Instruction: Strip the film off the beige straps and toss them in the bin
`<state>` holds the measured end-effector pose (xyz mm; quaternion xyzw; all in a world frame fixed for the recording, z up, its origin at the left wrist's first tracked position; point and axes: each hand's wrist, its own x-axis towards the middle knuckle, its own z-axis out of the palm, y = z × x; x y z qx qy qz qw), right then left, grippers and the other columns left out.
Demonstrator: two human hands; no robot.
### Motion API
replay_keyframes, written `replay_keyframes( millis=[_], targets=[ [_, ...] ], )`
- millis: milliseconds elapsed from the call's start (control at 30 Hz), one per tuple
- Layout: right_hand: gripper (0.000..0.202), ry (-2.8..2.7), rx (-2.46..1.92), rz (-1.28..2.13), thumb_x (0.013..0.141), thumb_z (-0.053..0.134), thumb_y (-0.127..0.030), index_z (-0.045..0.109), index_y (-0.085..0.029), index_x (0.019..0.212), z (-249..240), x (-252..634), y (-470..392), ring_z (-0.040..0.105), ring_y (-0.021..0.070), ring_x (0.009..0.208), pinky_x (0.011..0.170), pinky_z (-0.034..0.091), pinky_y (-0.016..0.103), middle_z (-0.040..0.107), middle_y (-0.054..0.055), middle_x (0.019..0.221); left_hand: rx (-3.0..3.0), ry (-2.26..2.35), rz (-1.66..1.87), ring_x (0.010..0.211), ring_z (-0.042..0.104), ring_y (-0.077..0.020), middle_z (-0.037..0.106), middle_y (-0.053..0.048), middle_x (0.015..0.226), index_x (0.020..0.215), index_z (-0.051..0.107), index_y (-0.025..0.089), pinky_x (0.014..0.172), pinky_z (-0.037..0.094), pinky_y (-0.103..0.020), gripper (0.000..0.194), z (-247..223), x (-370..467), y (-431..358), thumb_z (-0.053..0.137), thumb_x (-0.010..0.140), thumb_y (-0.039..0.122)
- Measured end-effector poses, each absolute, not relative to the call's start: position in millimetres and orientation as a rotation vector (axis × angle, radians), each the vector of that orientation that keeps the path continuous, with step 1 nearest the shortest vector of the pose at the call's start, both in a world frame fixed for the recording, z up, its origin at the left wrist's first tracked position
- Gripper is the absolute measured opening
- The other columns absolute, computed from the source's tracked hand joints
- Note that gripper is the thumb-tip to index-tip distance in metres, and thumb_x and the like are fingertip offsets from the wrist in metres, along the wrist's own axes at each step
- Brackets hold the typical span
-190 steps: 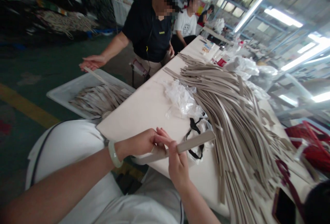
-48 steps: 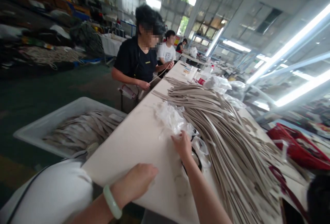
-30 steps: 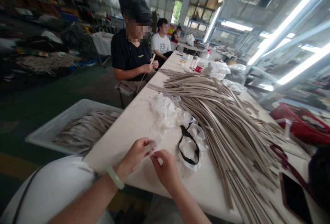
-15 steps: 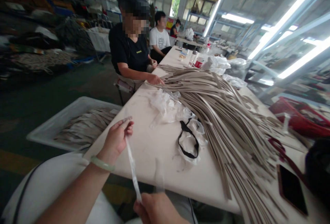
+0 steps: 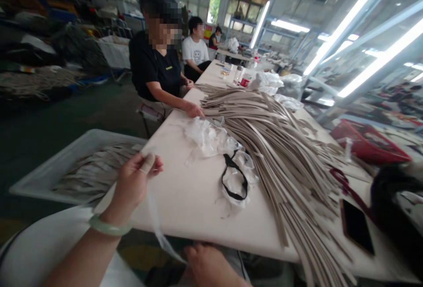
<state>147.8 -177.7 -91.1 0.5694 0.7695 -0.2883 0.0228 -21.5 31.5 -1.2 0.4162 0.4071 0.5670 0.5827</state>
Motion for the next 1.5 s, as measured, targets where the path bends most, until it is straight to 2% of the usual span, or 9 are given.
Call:
replay_keyframes(
  millis=[67, 167, 267, 400, 700, 800, 1067, 1233, 1500],
  targets=[
    [0.051, 2.454, 1.928, -1.075, 0.079, 0.066, -0.024, 0.058, -0.021, 0.129, -71.3, 170.0, -180.2, 0.068, 0.0258, 0.104, 0.088, 0.052, 0.031, 0.07, 0.01, 0.119, 0.998, 0.97, 1.254, 0.068, 0.065, -0.0123, 0.071, -0.001, 0.072, 0.077, 0.07, 0.016, 0.068, 0.054, -0.022, 0.032, -2.7, -24.6, 31.5, 0.083, 0.065, 0.043],
    [0.029, 2.231, 2.511, -1.066, 0.091, 0.049, -0.026, 0.065, -0.022, 0.114, -43.0, 233.1, -179.7, 0.071, 0.0159, 0.076, 0.071, 0.053, 0.024, 0.075, 0.003, 0.091, 1.111, 0.983, 1.067, 0.067, 0.065, -0.0154, 0.071, -0.002, 0.068, 0.072, 0.073, 0.017, 0.069, 0.055, -0.025, 0.031, -2.2, -26.2, 28.0, 0.087, 0.057, 0.04],
    [0.024, 1.666, 2.964, -0.086, 0.091, 0.047, -0.03, 0.068, -0.019, 0.091, -25.5, 318.6, -177.1, 0.068, 0.0188, 0.07, 0.069, 0.051, 0.028, 0.072, 0.006, 0.079, 1.286, 0.959, 0.89, 0.06, 0.061, -0.0158, 0.069, -0.002, 0.061, 0.062, 0.071, 0.018, 0.062, 0.052, -0.025, 0.026, 1.9, -22.1, 20.5, 0.086, 0.056, 0.039],
    [0.029, 1.352, 3.023, 0.288, 0.088, 0.05, -0.024, 0.065, -0.009, 0.109, -23.6, 409.4, -176.4, 0.061, 0.031, 0.108, 0.091, 0.045, 0.04, 0.065, 0.023, 0.116, 1.432, 0.875, 0.734, 0.057, 0.058, -0.0148, 0.065, -0.001, 0.057, 0.057, 0.069, 0.018, 0.057, 0.048, -0.023, 0.024, 5.0, -11.5, 12.1, 0.082, 0.061, 0.038],
    [0.044, 1.079, 3.131, 0.131, 0.079, 0.067, -0.035, 0.067, -0.006, 0.112, -40.7, 481.5, -176.4, 0.068, 0.0225, 0.077, 0.068, 0.047, 0.029, 0.073, 0.014, 0.086, 1.488, 0.715, 0.669, 0.057, 0.06, -0.017, 0.068, -0.003, 0.059, 0.062, 0.073, 0.021, 0.057, 0.051, -0.025, 0.013, -5.8, -5.8, 10.4, 0.082, 0.062, 0.031],
    [0.039, 1.042, 3.163, 0.07, 0.079, 0.065, -0.042, 0.073, -0.009, 0.098, -38.8, 492.1, -176.7, 0.068, 0.0216, 0.068, 0.061, 0.045, 0.028, 0.073, 0.011, 0.077, 1.507, 0.699, 0.62, 0.057, 0.06, -0.0169, 0.068, -0.002, 0.058, 0.061, 0.073, 0.021, 0.057, 0.05, -0.025, 0.013, -4.4, -7.0, 7.9, 0.081, 0.063, 0.03],
    [0.024, 1.257, 3.103, 0.257, 0.078, 0.059, -0.026, 0.075, -0.015, 0.093, -35.0, 481.7, -167.7, 0.064, 0.0266, 0.094, 0.082, 0.044, 0.033, 0.073, 0.014, 0.102, 1.432, 0.699, 0.511, 0.057, 0.055, -0.0136, 0.066, -0.001, 0.06, 0.063, 0.07, 0.018, 0.056, 0.042, -0.022, 0.015, 4.1, -4.9, 1.2, 0.081, 0.063, 0.028],
    [0.023, 1.36, 3.134, 0.255, 0.077, 0.06, -0.03, 0.073, -0.013, 0.086, -25.5, 465.2, -144.2, 0.062, 0.0295, 0.092, 0.081, 0.043, 0.037, 0.071, 0.017, 0.096, 1.378, 0.686, 0.47, 0.057, 0.052, -0.011, 0.063, 0.001, 0.061, 0.065, 0.066, 0.015, 0.057, 0.039, -0.021, 0.019, 6.1, -5.1, -1.8, 0.082, 0.061, 0.026],
    [0.017, 1.459, 3.308, -0.178, 0.063, 0.069, -0.031, 0.061, -0.017, 0.056, 14.8, 415.8, -106.3, 0.054, 0.0187, 0.057, 0.055, 0.039, 0.03, 0.056, 0.005, 0.055, 1.422, 0.657, 0.436, 0.058, 0.049, -0.01, 0.061, 0.001, 0.062, 0.069, 0.066, 0.013, 0.056, 0.037, -0.021, 0.026, -3.1, -7.7, 0.4, 0.083, 0.064, 0.032]
  ],
)
